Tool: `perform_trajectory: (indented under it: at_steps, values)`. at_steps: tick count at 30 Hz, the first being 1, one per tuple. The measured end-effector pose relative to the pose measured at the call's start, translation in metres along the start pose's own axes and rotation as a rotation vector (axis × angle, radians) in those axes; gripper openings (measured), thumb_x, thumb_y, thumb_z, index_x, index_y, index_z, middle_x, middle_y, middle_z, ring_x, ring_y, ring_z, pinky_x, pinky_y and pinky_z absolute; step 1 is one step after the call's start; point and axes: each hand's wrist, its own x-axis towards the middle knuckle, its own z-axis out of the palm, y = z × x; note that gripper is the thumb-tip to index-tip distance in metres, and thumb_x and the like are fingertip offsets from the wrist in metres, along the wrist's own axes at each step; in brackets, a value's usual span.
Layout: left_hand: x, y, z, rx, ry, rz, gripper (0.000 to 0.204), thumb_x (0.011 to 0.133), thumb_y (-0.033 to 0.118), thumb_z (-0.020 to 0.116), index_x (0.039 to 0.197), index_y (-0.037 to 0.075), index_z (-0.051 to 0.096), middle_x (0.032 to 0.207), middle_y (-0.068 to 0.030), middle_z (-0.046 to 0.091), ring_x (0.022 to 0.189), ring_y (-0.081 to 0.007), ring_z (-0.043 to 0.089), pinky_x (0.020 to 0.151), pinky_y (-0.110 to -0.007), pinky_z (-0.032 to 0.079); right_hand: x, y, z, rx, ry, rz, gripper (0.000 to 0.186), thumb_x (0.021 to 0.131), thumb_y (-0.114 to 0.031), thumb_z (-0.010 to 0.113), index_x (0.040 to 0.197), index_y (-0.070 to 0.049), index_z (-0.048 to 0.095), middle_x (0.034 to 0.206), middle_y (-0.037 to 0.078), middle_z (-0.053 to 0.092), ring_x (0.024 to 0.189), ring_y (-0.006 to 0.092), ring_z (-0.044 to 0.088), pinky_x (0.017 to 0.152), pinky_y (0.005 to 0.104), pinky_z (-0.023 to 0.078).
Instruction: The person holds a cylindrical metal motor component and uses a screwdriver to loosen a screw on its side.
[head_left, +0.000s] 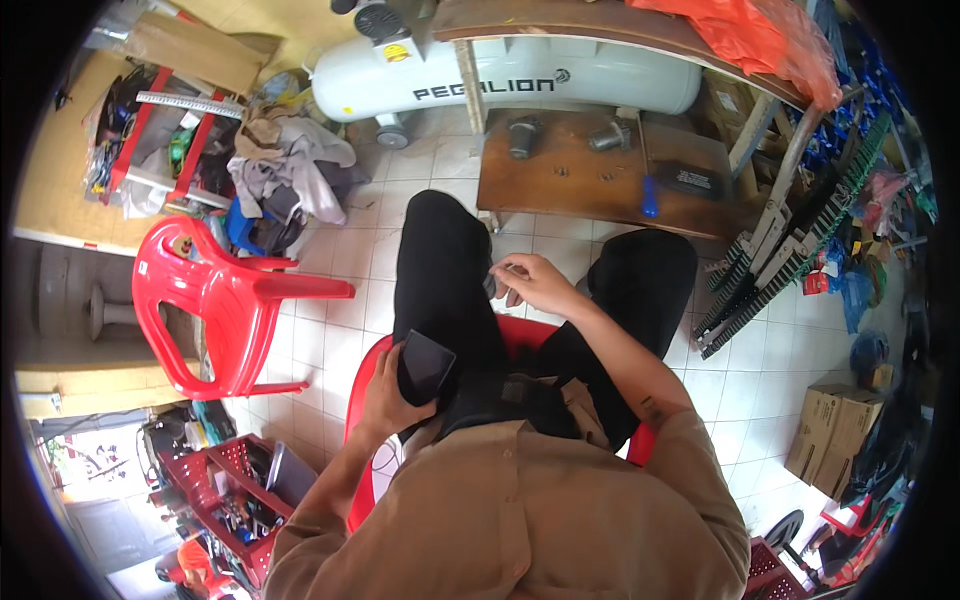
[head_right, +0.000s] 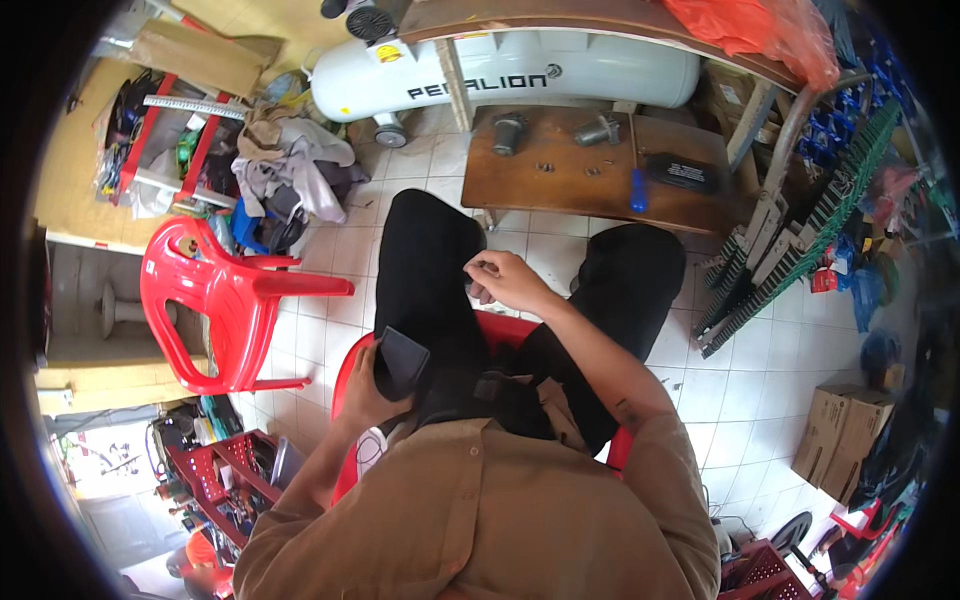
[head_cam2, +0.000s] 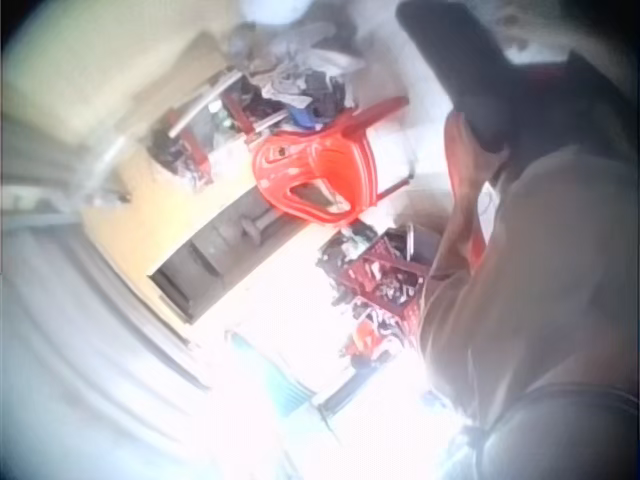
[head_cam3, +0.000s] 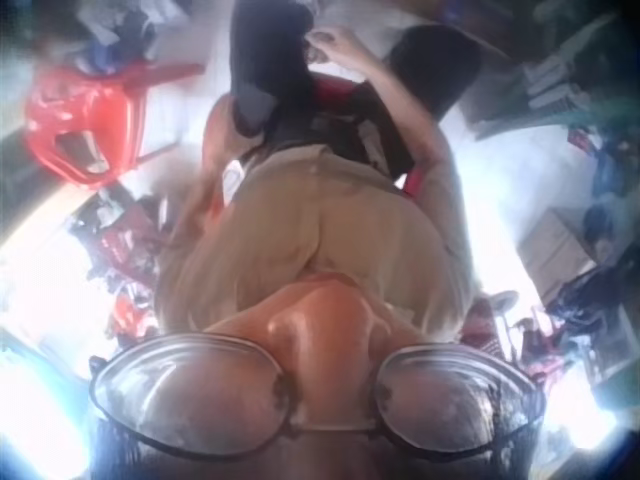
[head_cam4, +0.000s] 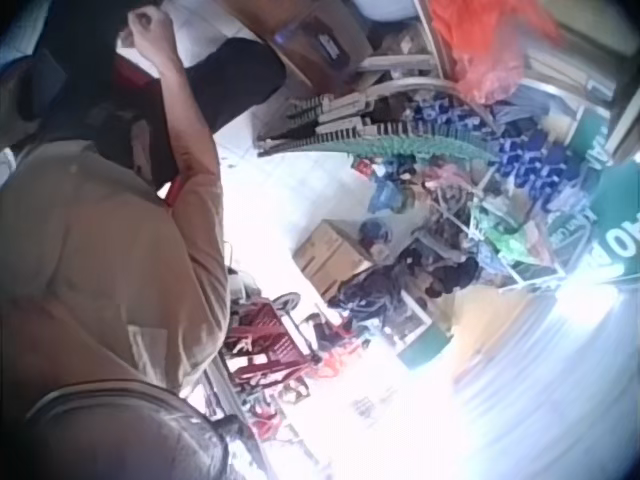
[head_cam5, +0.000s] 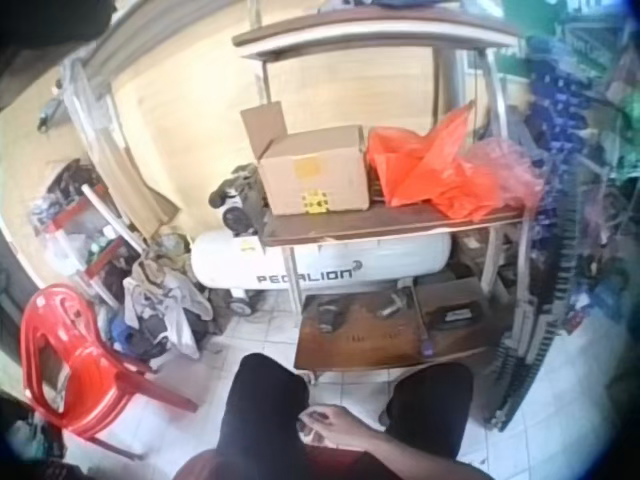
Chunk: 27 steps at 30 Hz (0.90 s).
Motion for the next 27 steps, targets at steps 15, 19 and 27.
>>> perform_trajectory:
  at_steps: [15, 19, 27]
  values:
    - [-0.001, 0.033, -0.008, 0.454, -0.169, 0.134, 0.124, 0.064, 0.043, 0.088, 0.152, -0.009, 0.017, 0.121, -0.0292, 0.044, 0.112, -0.0451, 0.051, 0.093, -0.047, 0.048, -0.014, -0.014, -0.053, 0.094, 0.401, -0.123, 0.024, 0.100, -0.020, 0.058, 0.107, 0.002, 0.062, 0.083, 0.012, 0.070, 0.065, 0.0168, 0.065, 0.061, 0.0298, 0.051]
    - [0.011, 0.047, -0.038, 0.485, -0.251, 0.269, 0.111, 0.068, 0.044, 0.085, 0.149, -0.006, 0.029, 0.119, -0.0268, 0.050, 0.112, -0.0423, 0.053, 0.089, -0.045, 0.052, -0.025, -0.026, -0.044, -0.761, 0.560, -0.163, 0.024, 0.094, -0.026, 0.062, 0.101, -0.004, 0.064, 0.082, 0.017, 0.070, 0.072, 0.0311, 0.069, 0.066, 0.0413, 0.054]
    - [0.248, 0.146, -0.056, 0.363, 0.035, 0.509, 0.057, 0.090, 0.045, 0.063, 0.124, -0.001, 0.060, 0.096, -0.0213, 0.070, 0.088, -0.0379, 0.067, 0.077, -0.046, 0.054, 0.001, -0.079, -0.157, -1.259, 0.821, 0.264, 0.028, 0.086, -0.031, 0.070, 0.096, -0.006, 0.068, 0.093, 0.019, 0.071, 0.094, 0.0363, 0.069, 0.079, 0.0475, 0.055]
